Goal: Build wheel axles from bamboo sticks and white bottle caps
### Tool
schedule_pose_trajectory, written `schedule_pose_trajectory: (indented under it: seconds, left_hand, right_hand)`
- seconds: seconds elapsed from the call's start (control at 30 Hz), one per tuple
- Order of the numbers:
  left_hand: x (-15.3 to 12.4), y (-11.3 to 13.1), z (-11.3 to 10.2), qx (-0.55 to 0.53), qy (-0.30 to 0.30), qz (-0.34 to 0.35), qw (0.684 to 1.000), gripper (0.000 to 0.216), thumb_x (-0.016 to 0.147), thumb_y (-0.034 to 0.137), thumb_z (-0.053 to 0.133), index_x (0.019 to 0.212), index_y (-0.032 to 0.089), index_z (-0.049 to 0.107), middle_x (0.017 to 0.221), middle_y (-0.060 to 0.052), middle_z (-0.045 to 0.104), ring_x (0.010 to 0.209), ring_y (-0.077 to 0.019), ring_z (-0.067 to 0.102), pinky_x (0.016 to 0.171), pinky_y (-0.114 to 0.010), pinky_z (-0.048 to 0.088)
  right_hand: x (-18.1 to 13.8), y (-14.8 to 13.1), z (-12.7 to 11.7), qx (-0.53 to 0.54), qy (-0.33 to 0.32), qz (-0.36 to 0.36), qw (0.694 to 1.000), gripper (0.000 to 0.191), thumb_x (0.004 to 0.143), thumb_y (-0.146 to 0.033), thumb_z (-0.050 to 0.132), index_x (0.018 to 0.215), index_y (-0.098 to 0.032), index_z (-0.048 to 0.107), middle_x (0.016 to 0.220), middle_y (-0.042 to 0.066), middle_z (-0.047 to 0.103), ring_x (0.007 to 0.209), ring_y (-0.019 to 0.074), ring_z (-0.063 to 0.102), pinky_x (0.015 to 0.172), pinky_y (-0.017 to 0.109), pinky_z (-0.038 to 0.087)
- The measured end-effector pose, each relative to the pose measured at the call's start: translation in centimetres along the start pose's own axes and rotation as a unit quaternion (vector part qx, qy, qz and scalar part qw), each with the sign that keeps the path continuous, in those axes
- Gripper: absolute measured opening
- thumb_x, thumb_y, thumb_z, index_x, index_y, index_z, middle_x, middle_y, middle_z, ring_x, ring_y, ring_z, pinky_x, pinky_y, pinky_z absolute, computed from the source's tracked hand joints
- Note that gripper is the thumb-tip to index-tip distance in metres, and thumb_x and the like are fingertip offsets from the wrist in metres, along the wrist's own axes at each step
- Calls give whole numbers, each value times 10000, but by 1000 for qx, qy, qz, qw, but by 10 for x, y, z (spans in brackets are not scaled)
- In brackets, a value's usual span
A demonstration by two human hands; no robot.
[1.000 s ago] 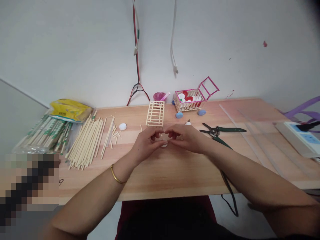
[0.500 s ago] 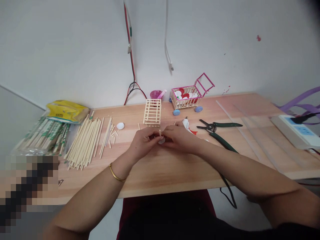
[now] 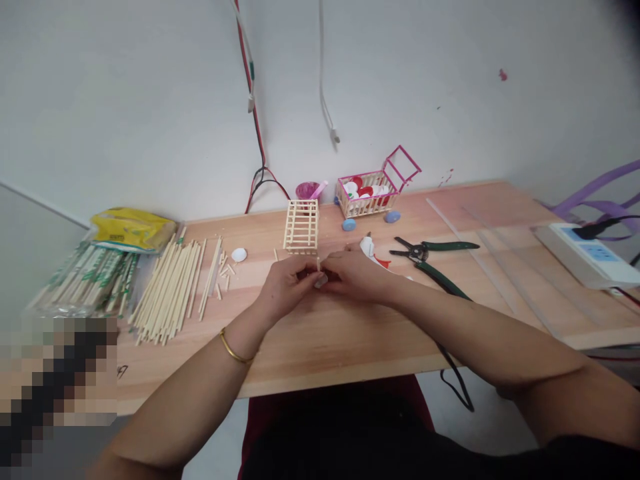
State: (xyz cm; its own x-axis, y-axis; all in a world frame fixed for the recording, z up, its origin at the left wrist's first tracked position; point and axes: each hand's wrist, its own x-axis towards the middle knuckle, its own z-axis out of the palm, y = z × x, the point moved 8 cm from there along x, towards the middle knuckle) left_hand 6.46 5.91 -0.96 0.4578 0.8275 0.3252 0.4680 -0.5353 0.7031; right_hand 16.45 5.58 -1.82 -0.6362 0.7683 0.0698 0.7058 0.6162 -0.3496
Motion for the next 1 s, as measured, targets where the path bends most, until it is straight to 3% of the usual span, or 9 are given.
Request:
schedule_pose_trajectory:
  seconds: [1.0]
  left_hand:
    - [0,1,1,17,4,16,1000,78,817,186,601,750,169,638,700,9,649,652,-104,567,621,-218,420]
  right_hand:
    - [3,4,5,-15,-21,10,1000,205,838,-361,588,784,-163,591,803,35,675,722,188,573,762,332,283]
